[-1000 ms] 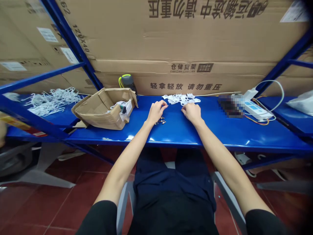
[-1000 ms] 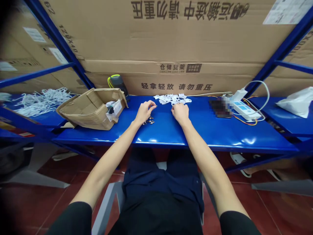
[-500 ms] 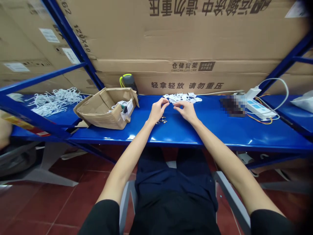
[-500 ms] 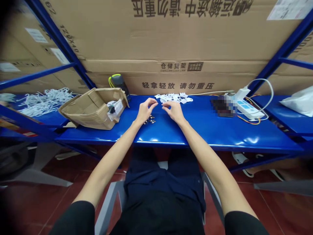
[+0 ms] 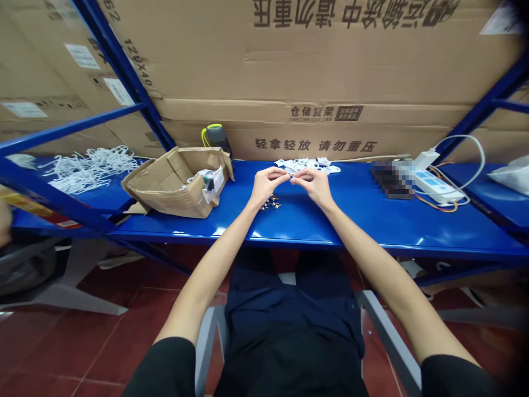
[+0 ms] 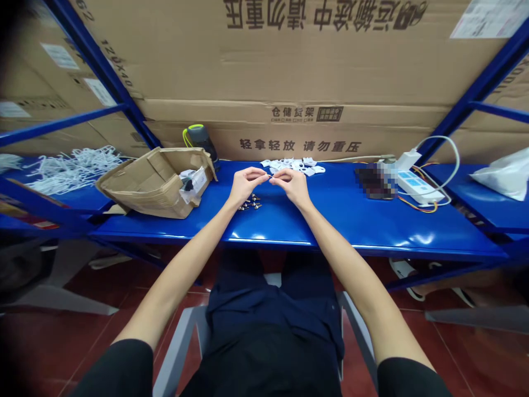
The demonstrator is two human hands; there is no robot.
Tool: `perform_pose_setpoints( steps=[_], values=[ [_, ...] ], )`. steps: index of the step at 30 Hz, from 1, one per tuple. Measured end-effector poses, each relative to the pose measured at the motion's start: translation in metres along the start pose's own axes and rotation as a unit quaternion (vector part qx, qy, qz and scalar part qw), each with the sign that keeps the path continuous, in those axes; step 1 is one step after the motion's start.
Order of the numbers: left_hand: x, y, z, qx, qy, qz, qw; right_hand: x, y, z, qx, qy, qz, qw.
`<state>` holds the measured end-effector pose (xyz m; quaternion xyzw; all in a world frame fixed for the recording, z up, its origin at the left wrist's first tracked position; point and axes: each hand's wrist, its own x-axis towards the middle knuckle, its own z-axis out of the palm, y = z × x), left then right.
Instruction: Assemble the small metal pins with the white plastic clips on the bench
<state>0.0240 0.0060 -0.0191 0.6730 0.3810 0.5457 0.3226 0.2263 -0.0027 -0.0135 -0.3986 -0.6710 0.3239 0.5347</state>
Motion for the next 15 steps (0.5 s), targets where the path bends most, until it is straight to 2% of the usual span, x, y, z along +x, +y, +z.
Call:
perform_pose_setpoints(
  steps=[6,11,15],
  values=[
    [-0.002,0.004,0.001,-0.008,-0.016,0.016,1.000,0.000,-0.001,0.000,0.020,0.011,0.006,1.000],
    [-0.005,0.009,-0.001,0.072,-0.024,0.046,0.996,0.002,0.004,0.000,0.031,0.017,0.000,0.999],
    [-0.005,0.010,-0.001,0.119,-0.030,0.041,0.992,0.005,0.013,-0.002,0.027,0.035,-0.005,0.999]
  ],
)
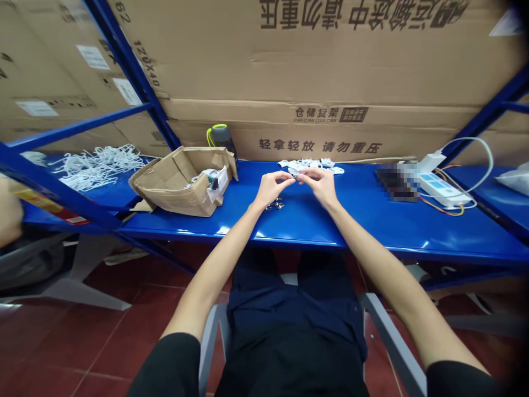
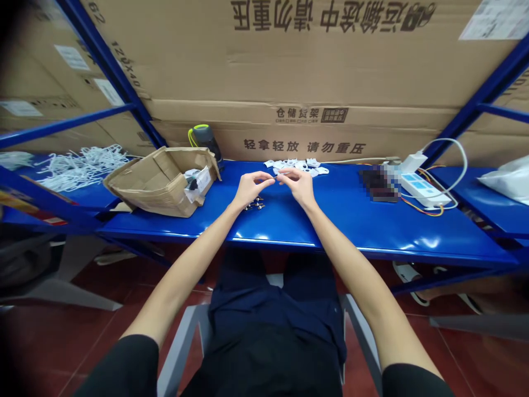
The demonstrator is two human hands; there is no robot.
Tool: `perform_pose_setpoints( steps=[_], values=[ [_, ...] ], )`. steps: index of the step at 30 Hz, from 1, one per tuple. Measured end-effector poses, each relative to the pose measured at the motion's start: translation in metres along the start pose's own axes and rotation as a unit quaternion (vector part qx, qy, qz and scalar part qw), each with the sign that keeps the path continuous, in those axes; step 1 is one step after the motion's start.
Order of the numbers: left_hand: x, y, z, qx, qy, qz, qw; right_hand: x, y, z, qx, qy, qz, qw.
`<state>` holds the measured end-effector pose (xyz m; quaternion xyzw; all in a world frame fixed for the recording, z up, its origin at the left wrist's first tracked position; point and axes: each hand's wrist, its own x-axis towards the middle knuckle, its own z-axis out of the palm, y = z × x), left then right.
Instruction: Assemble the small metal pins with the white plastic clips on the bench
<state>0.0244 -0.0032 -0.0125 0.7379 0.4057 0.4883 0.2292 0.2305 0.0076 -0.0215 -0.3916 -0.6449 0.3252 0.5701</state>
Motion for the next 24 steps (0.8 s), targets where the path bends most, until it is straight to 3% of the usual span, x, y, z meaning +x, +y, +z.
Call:
perform_pose_setpoints(
  steps=[9,15,24],
  values=[
    [0.000,-0.008,0.003,0.072,0.032,0.015,0.997,0.002,0.008,0.001,-0.001,-0.035,0.005,0.999],
    [-0.002,-0.011,0.004,0.132,0.015,0.040,0.990,-0.001,0.007,0.000,-0.040,-0.045,-0.010,0.998],
    [-0.002,-0.017,0.005,0.139,0.024,0.076,0.987,-0.003,0.006,-0.001,-0.083,-0.036,-0.023,0.996]
  ],
)
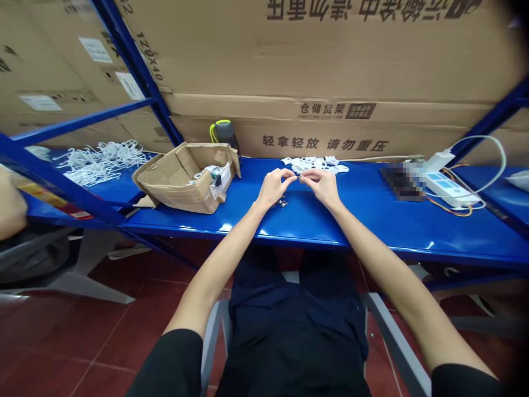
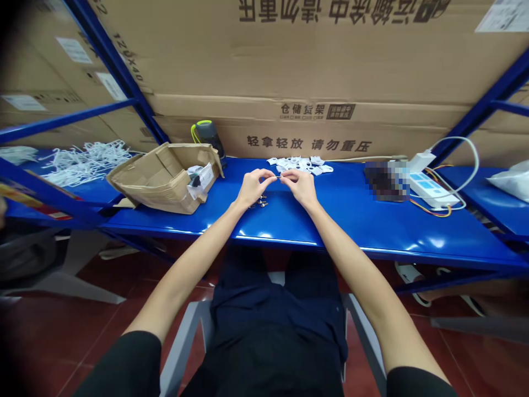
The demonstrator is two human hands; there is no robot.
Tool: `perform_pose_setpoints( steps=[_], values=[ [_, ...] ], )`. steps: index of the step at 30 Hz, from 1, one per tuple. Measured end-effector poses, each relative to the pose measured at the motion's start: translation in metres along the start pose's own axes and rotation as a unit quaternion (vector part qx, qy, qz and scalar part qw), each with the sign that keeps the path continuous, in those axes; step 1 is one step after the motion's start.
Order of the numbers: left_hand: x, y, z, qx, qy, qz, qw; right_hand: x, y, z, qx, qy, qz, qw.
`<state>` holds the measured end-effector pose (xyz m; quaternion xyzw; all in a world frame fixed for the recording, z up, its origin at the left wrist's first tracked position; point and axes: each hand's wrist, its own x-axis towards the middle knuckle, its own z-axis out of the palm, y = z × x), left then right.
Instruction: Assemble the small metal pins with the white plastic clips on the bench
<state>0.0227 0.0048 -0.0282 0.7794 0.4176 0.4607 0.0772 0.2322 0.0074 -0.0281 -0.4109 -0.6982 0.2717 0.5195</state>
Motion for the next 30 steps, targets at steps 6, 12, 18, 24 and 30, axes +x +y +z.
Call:
perform_pose_setpoints(
  steps=[6,12,18,24,30],
  values=[
    [0.000,0.003,0.001,0.007,-0.003,-0.003,1.000,0.000,0.003,0.004,-0.012,0.040,-0.004,0.999],
    [-0.001,0.004,0.002,0.010,0.010,-0.006,1.000,-0.001,0.004,0.008,-0.009,0.063,-0.013,0.998],
    [0.000,0.004,0.001,0.006,0.019,-0.017,1.000,-0.004,0.003,0.010,-0.045,0.068,-0.058,0.995],
    [0.001,0.001,0.003,-0.003,0.018,-0.018,1.000,-0.007,-0.004,0.017,-0.068,0.102,-0.070,0.990],
    [0.001,0.001,0.002,-0.012,0.007,-0.014,1.000,-0.005,-0.011,0.016,-0.033,0.070,-0.074,0.994]
  ],
)
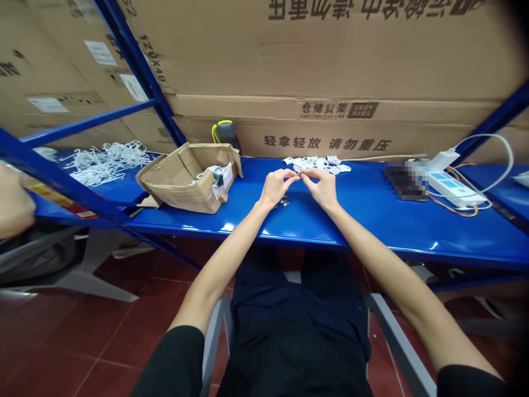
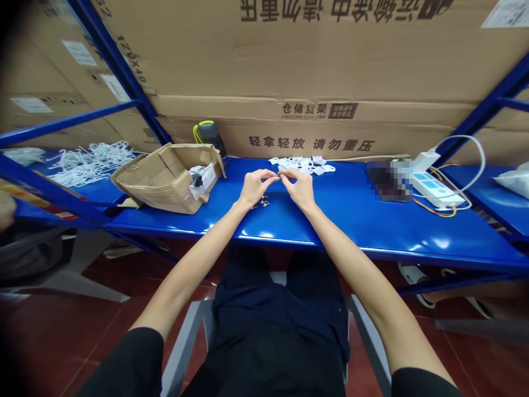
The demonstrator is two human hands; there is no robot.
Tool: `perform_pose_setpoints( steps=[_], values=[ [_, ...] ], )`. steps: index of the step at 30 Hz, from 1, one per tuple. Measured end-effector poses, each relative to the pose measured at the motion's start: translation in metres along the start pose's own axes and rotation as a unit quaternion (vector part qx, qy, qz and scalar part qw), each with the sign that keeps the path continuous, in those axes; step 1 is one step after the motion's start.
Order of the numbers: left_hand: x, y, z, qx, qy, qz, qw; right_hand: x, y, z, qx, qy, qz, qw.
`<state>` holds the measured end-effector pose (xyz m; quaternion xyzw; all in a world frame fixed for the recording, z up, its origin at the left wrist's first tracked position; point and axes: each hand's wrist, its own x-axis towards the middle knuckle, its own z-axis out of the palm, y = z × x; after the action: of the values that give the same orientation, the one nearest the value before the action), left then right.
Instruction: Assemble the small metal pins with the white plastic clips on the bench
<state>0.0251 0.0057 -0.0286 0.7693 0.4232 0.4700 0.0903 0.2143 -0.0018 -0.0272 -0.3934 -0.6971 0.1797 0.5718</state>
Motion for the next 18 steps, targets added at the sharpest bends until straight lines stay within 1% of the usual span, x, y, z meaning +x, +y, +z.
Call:
perform_pose_setpoints(
  steps=[4,9,15,18],
  values=[
    [0.000,0.000,-0.005,0.015,-0.010,0.018,1.000,0.007,0.005,-0.011,0.016,-0.039,0.010,0.999],
    [0.001,-0.002,-0.011,0.017,-0.052,0.032,0.998,0.013,0.012,-0.023,0.050,-0.087,0.039,0.994],
    [0.001,-0.003,-0.012,0.019,-0.111,0.048,0.992,0.011,0.008,-0.025,0.074,-0.121,0.064,0.988],
    [0.001,-0.003,-0.011,0.010,-0.115,0.047,0.992,0.011,0.007,-0.024,0.081,-0.128,0.066,0.986]
  ],
)
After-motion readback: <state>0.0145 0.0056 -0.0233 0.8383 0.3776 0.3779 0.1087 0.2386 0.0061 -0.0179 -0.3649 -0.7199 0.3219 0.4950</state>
